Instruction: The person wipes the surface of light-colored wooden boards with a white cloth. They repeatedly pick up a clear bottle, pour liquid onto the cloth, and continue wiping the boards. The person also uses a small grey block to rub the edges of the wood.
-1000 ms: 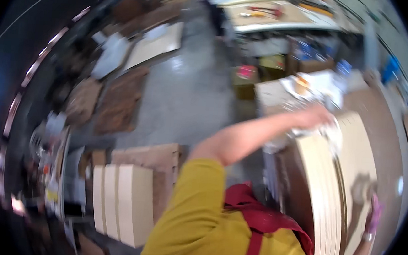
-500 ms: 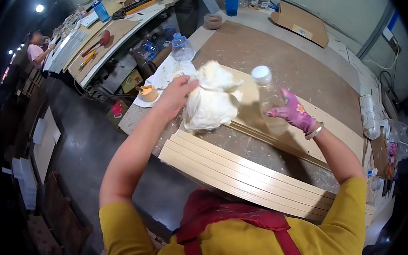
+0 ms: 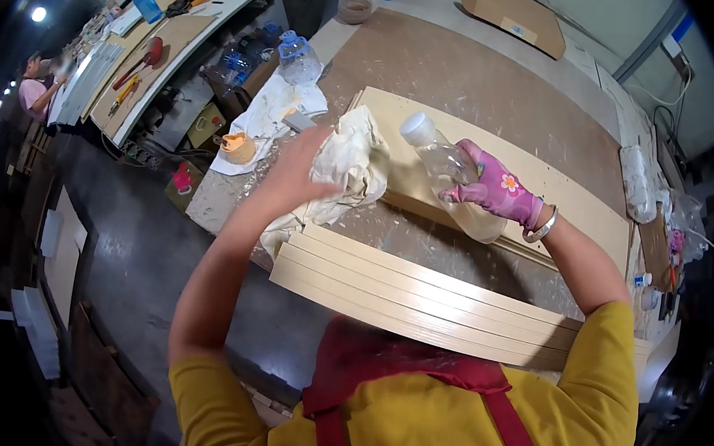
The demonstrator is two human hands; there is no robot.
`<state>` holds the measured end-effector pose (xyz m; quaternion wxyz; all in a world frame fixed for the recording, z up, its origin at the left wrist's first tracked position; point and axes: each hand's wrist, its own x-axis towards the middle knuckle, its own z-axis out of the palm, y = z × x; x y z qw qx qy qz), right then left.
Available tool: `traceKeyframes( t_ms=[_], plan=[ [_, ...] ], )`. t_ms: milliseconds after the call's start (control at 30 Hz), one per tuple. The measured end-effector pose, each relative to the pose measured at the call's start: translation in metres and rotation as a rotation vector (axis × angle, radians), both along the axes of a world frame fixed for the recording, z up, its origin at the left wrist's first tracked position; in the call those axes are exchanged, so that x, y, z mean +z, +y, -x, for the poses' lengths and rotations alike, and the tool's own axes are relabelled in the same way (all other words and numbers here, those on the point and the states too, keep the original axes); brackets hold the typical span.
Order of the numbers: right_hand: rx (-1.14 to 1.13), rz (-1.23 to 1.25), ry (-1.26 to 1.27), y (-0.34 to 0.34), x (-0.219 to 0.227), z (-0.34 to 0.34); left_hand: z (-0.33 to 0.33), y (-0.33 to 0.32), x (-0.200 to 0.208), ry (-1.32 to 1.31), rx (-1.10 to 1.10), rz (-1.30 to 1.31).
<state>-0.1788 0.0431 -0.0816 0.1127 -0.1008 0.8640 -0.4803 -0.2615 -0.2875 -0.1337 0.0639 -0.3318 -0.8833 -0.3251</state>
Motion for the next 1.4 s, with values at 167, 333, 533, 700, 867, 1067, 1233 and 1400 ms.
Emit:
traceKeyframes(
  t_ms=[167,333,533,700,867,1067,1233,1400],
  plan=[
    [0.085,-0.275,0.004,-0.007,0.005,0.0,0.009,0.0,-0.027,-0.265,0.005,-0.105],
    [0.151,-0.682,0.08,-0.018,0.032,0.004,0.026,0.019,-0.003,-0.874,0.108,-0.294],
    [0.354,-1.015,0.413,-0.024,0.048,0.024,0.031,0.025,-0.027,-1.266,-0.008,-0.733],
    [0.423,-1.18,0.483,-0.036,0.06,0.036,0.025,0.015,-0.032,-1.278,-0.065,-0.818],
    [0.4,-1.242,0.538,-0.039,0.059,0.045,0.002,0.019,0.013,-1.088,0.024,-0.706],
    [0.385,-1.293,0.513,-0.043,0.06,0.056,-0.014,0.023,-0.001,-0.067,-0.056,0.193],
    [0.395,-1.298,0.616,-0.038,0.062,0.061,0.013,0.017,-0.045,-0.08,-0.018,-0.027],
    [0.38,-1.23,0.767,-0.038,0.078,0.052,0.035,0.006,-0.053,-0.435,0.05,-0.211]
  ],
)
